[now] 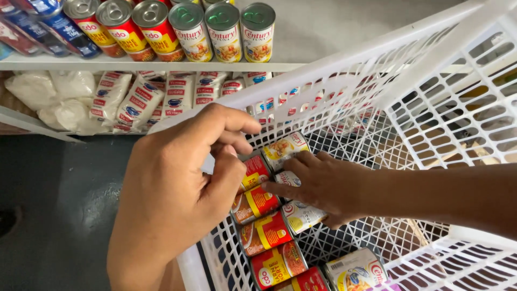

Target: Picking various canned goods from storage shelves and placing them into a white plastic crate.

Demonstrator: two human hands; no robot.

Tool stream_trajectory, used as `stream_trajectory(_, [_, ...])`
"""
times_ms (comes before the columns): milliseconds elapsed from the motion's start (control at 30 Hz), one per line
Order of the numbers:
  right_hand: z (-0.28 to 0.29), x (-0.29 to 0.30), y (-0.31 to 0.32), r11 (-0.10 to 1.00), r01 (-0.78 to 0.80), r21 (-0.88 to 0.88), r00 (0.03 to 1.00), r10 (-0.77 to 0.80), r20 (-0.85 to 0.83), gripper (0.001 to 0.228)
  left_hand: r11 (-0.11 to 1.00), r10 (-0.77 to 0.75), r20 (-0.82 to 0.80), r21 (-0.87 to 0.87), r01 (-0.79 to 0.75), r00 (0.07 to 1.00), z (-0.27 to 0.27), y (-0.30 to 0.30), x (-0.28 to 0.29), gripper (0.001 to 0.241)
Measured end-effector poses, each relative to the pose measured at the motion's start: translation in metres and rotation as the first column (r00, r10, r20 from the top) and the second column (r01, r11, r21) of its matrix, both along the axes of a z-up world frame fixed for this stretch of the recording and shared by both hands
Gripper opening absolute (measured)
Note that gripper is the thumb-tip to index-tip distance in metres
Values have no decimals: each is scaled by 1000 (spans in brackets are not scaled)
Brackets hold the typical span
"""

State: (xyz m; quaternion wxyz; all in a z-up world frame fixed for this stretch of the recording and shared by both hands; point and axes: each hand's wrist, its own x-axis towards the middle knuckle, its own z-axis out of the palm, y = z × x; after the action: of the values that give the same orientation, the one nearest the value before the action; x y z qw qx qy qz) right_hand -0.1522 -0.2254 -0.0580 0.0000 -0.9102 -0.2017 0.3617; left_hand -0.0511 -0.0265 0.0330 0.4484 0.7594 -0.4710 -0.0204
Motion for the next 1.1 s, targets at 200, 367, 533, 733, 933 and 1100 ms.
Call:
stream_trajectory(200, [1,-1,4,999,6,-54,1000,-6,-5,134,999,7,27,40,-8,1000,1,-1,0,26])
stream_trajectory(367, [6,-2,2,998,-42,-50,999,42,-2,123,1000,-2,27,9,2,1000,4,-1,-1,26])
stream_trajectory(533, [3,1,-15,988,-152,3,988,152,-32,88,1000,13,-27,-6,-13,1000,8,-1,-4,27])
stream_trajectory(733, [48,4,-33,856,83,511,992,-19,-128,74,1000,-5,-100,-5,5,995,3,0,0,25])
stream_trajectory(933, [73,8,-23,508,197,839,973,7,-232,58,996,-46,77,-71,51,996,-9,6,3,24])
stream_trajectory(1100, [88,11,-15,743,476,470,878,-434,-204,70,995,-54,51,-83,58,997,-6,7,4,25])
